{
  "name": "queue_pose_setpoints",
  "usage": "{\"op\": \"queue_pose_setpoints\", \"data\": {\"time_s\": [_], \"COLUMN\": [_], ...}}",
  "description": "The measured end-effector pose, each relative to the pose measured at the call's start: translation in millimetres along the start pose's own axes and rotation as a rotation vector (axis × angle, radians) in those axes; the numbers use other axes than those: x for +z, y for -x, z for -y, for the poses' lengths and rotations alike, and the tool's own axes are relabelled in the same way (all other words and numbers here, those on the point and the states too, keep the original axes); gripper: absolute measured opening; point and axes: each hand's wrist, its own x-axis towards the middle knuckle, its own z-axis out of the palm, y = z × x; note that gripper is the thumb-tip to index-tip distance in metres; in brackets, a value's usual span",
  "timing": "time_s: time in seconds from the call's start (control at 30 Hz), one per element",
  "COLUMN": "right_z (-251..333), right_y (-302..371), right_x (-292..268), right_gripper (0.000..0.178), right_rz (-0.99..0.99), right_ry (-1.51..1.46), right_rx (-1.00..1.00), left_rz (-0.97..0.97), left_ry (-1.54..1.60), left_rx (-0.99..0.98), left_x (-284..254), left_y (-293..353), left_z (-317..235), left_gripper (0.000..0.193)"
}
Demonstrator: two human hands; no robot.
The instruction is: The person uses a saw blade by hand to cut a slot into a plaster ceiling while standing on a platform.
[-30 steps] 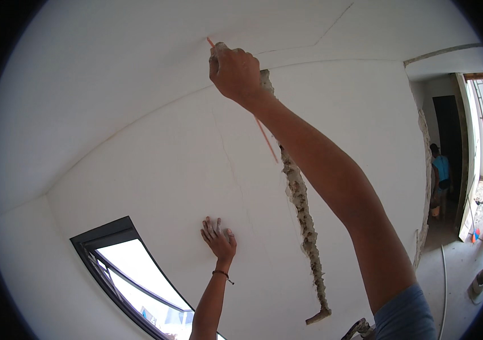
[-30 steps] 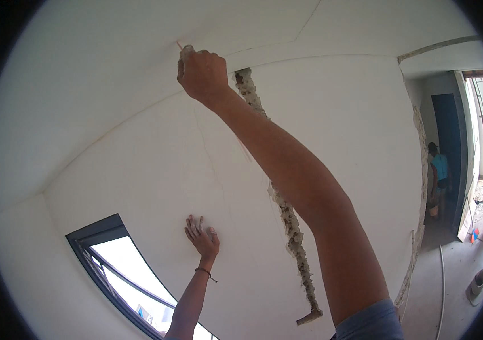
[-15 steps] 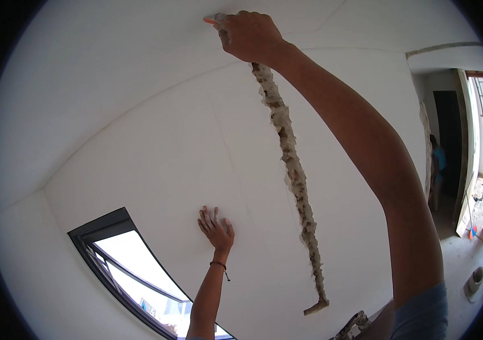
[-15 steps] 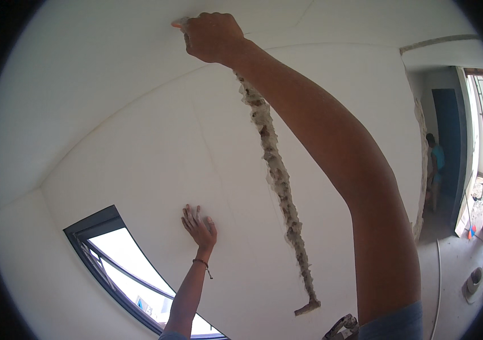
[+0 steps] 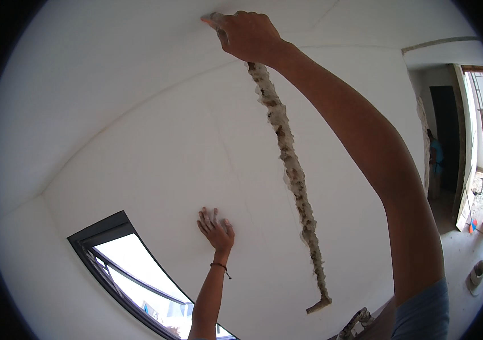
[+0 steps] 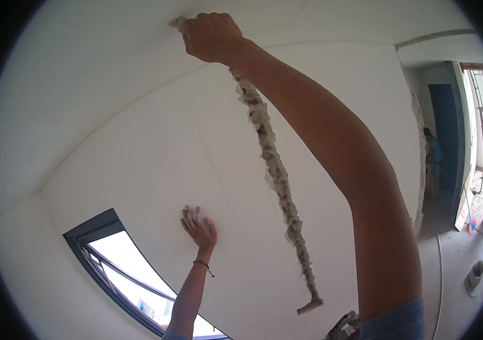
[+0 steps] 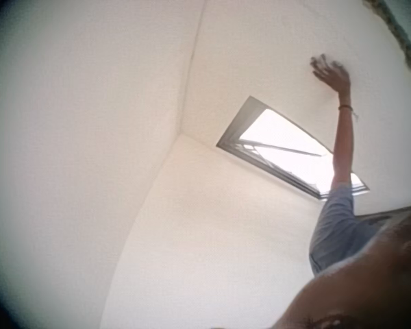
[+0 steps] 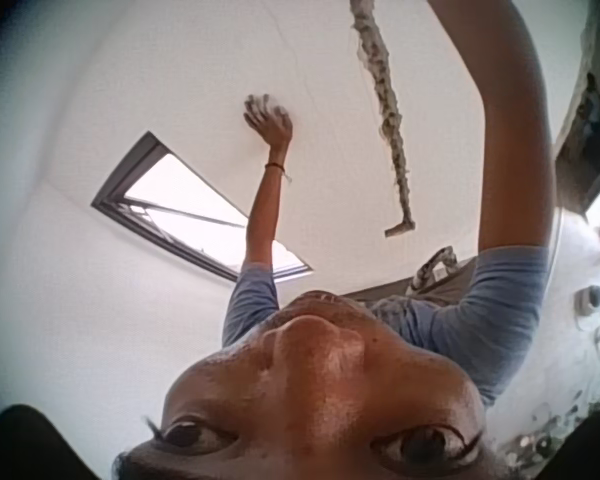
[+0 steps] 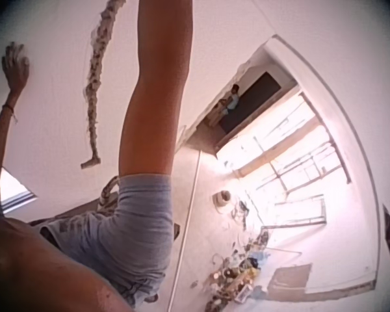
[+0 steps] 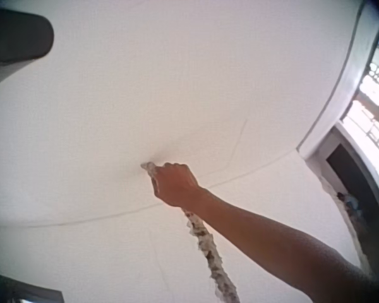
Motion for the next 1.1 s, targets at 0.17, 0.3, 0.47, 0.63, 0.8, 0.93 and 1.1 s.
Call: {"op": "queue_pose_setpoints", "data": {"time_s": [0.17, 0.3, 0.47, 0.63, 0.8, 0.93, 1.1], "right_z": [5, 5, 6, 3, 3, 1, -1], "right_y": [7, 8, 9, 8, 7, 6, 8], "right_x": [3, 10, 12, 16, 7, 7, 20], "right_gripper": [0.037, 0.038, 0.038, 0.037, 0.038, 0.039, 0.038], "right_rz": [0.005, -0.020, -0.077, -0.127, -0.004, 0.038, -0.064], "right_ry": [-0.111, -0.132, -0.162, -0.129, -0.167, -0.157, -0.192], "right_rx": [0.080, 0.100, 0.087, 0.048, 0.088, 0.102, 0.084], "left_rz": [0.022, 0.018, 0.006, 0.002, -0.002, 0.009, 0.021], "left_ry": [-0.001, 0.010, 0.011, 0.015, 0.010, 0.006, 0.009], "left_rx": [-0.013, -0.011, -0.014, -0.006, -0.002, -0.001, -0.005], "left_x": [-1, 0, 0, 1, -1, 0, 0], "left_y": [0, 0, 1, 1, 2, 0, 0], "left_z": [3, 1, 1, 1, 2, 1, -1], "left_gripper": [0.048, 0.048, 0.048, 0.048, 0.047, 0.047, 0.047]}}
